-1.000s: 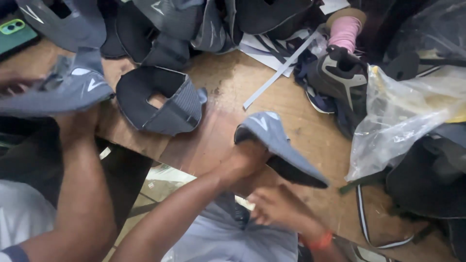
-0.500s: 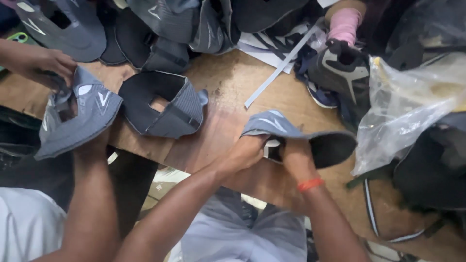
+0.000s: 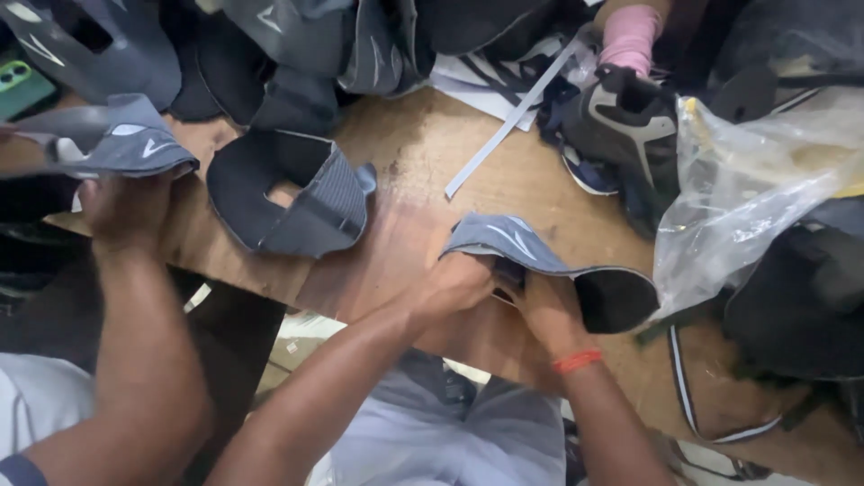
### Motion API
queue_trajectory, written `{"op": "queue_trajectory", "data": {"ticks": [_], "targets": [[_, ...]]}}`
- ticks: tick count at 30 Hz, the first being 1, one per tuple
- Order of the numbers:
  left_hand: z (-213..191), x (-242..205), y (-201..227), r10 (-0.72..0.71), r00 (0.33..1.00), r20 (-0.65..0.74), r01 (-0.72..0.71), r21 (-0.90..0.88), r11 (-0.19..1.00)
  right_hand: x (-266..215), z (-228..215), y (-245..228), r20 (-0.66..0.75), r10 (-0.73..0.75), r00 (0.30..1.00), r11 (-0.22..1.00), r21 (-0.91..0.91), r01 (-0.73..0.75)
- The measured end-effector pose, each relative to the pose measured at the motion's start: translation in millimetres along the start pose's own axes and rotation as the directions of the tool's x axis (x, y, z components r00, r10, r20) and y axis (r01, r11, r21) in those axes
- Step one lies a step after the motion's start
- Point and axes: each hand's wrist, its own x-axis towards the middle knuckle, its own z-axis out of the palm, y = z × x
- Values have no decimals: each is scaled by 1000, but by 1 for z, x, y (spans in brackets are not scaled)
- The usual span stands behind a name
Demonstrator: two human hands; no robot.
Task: Manually assembling and turning shoe upper components at a manufacturing workbench.
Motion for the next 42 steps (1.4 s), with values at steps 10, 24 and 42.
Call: {"op": "queue_trajectory", "data": {"ticks": [10,24,42], "targets": [[-14,-13,18,167,973,-158,-169,3,986,10,56,52,-283,-50,958,999,-16,47],[-11,-16,16,145,980,-138,-152,-39,988,21,80,108,-243,-118,963,992,-63,105],[22,-35,6,326,945,-1,-278,521,807,1,-3,49,140,56,989,998,27,-61]]}}
